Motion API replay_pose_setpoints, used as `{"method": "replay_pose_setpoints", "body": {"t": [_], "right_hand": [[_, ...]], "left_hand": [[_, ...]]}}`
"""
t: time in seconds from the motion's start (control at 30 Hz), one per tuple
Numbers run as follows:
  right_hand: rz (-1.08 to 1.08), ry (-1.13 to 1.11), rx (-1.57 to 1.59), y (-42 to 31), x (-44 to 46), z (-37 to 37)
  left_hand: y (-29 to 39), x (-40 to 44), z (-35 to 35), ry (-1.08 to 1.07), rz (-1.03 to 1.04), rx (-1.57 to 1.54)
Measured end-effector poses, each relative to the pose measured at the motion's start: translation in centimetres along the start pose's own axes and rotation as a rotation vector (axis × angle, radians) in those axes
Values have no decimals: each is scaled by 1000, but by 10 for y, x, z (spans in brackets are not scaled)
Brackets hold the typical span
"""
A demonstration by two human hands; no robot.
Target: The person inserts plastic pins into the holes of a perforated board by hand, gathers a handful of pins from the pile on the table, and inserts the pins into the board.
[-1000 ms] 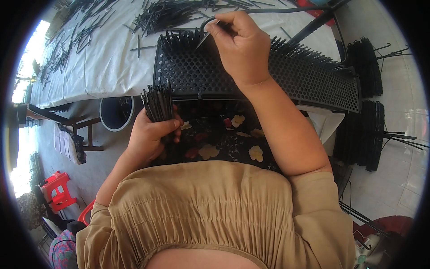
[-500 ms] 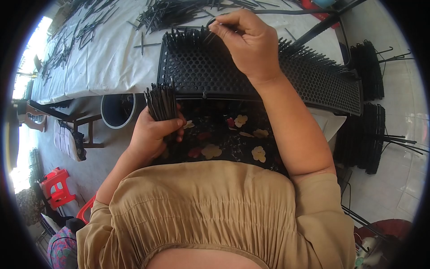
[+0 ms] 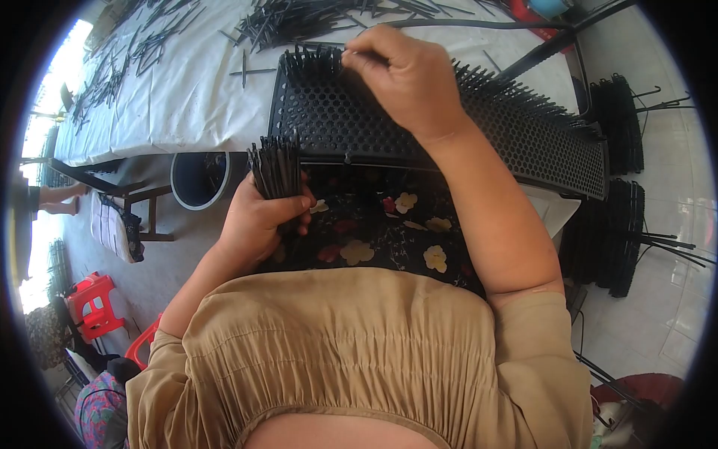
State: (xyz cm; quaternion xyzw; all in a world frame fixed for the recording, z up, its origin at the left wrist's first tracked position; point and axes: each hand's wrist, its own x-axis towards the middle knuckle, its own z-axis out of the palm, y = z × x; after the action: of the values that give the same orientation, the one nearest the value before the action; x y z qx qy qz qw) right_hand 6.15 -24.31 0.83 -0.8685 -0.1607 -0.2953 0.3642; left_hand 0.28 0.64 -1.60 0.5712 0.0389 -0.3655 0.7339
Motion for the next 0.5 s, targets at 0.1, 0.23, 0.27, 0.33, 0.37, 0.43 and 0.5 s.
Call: {"method": "replay_pose_setpoints", "body": {"t": [0.1, 0.23, 0.27, 0.33, 0.37, 0.43, 0.5], "right_hand": [[-83, -9, -78, -5, 5, 4], [-206, 52, -228, -2, 10, 6], [-206, 54, -227, 2, 10, 7], [-191, 14, -272, 9, 8, 9], [-191, 14, -271, 9, 8, 9], [-182, -18, -313, 6, 8, 7], [-149, -24, -350, -2, 9, 1]], "left_hand": [[-2, 1, 1, 17, -9, -6], [-4, 1, -1, 17, 7, 7], [-3, 1, -1, 22, 8, 10], [-2, 1, 0, 32, -4, 6], [-2, 1, 0, 44, -18, 0], [-2, 1, -1, 36, -33, -28], [-2, 1, -2, 29, -45, -56]]}}
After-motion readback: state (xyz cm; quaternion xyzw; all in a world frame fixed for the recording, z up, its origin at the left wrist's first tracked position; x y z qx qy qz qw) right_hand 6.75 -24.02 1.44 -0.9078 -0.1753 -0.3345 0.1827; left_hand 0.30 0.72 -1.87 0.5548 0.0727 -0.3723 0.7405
